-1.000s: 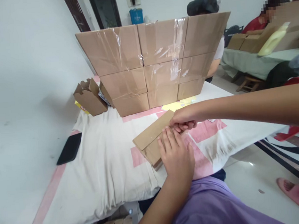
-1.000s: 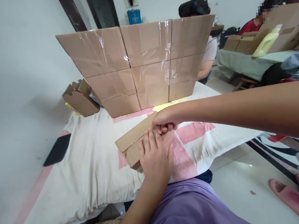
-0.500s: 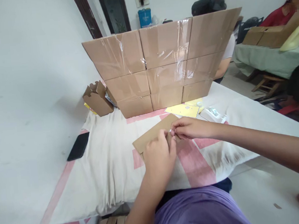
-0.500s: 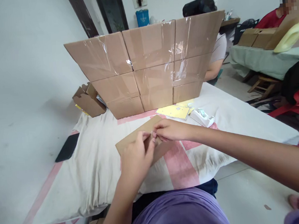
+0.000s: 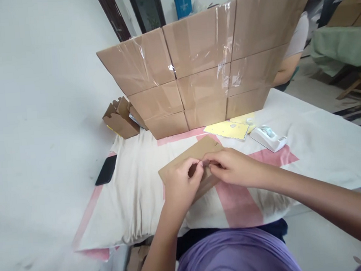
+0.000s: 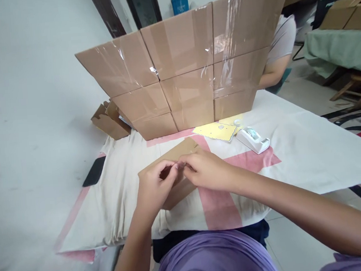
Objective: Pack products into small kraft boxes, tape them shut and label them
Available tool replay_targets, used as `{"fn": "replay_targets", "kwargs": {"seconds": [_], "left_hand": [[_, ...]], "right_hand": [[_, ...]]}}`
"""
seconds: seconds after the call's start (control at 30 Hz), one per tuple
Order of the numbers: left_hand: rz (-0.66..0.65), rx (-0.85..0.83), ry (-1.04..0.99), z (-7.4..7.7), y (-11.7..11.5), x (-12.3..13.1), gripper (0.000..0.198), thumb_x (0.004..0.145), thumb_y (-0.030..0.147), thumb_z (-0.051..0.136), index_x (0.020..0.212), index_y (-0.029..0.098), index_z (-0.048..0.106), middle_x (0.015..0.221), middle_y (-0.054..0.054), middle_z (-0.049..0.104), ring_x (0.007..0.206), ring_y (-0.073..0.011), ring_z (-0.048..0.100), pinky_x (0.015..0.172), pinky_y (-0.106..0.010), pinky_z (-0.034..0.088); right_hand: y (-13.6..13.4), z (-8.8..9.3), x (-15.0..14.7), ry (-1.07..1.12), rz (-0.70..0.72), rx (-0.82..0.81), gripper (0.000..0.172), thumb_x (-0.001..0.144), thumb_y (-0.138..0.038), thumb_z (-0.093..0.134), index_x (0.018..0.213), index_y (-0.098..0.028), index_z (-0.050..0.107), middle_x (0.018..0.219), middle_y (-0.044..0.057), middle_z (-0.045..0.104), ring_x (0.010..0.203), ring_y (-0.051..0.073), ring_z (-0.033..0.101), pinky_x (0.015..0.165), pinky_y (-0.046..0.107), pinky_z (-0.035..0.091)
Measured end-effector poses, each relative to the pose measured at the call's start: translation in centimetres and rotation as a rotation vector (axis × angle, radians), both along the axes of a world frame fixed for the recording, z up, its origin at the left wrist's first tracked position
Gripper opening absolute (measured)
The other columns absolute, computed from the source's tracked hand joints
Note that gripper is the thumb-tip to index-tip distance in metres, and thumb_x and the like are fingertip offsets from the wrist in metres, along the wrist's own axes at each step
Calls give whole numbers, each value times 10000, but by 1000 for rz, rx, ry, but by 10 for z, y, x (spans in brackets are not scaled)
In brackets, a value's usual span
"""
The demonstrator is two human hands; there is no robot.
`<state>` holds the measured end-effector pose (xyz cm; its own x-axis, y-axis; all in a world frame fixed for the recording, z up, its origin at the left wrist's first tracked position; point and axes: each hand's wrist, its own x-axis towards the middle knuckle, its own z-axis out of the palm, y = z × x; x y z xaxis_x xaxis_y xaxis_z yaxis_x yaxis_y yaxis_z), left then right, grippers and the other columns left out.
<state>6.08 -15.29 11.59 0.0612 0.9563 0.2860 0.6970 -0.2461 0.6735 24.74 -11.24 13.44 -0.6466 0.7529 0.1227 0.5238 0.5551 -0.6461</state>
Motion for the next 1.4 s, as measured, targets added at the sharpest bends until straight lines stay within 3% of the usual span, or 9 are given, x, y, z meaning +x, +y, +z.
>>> {"fn": "replay_targets", "kwargs": {"seconds": [0.23,0.3,0.37,0.43,0.5,0.57,0.73,1.1,1.4], "left_hand": [[8,22,-62,-3,-1,2,141,941,271,572,867,235,687,1033,6,798,933,-176,732,857,-293,515],[25,13,-94,-4,-2,2,155,950,278,561,856,232,675,1042,3,797,944,-176,736,865,-297,527],[40,-6,-133,-5,-2,1,166,961,298,559,870,232,680,1039,0,797,944,-174,739,862,-297,540],[47,-30,-169,-5,-2,-1,171,965,318,567,891,229,693,1042,-8,797,960,-177,741,870,-299,549],[47,-55,-196,-6,-2,-2,177,966,333,574,908,224,700,1050,-19,795,974,-182,742,881,-303,556],[42,-84,-217,-6,-1,-4,191,963,349,580,901,216,702,1026,-28,793,980,-189,742,883,-306,561],[15,-157,-241,-1,6,-11,233,938,409,612,865,214,717,953,-29,791,944,-192,744,857,-300,567],[-283,-455,-1,41,44,-24,224,914,368,561,770,210,627,717,21,623,661,-127,557,610,-237,423],[-419,-599,99,47,74,-22,270,939,463,524,803,232,557,632,49,467,540,-112,436,507,-240,327]], "right_hand": [[9,-3,3,136,1,-477,381,847,-124,466,1157,-167,684,522,-72,509,472,130,451,491,259,332],[13,-3,7,168,-116,-324,524,843,-116,484,1350,-142,614,535,-65,541,492,151,501,524,275,389],[18,-4,14,180,-229,40,564,859,-124,517,1419,-137,583,646,-7,643,617,195,597,630,327,472],[25,-8,20,140,-182,364,452,903,-169,555,1340,-178,666,928,89,754,899,274,672,829,432,522],[35,-19,25,108,-43,510,282,937,-210,588,1155,-214,766,1238,120,735,1190,340,621,1021,537,476],[46,-34,26,157,62,493,221,949,-206,603,1058,-223,795,1359,101,696,1321,341,571,1121,579,426],[62,-62,26,438,158,440,262,923,-158,614,1102,-226,793,1226,88,770,1336,297,605,1119,554,487],[58,-59,29,399,177,475,256,938,-204,615,1115,-214,799,1237,100,766,1357,327,596,1138,570,480],[62,-72,29,427,165,454,278,961,-201,596,1172,-221,776,1267,72,756,1397,308,558,1163,559,459]]}}
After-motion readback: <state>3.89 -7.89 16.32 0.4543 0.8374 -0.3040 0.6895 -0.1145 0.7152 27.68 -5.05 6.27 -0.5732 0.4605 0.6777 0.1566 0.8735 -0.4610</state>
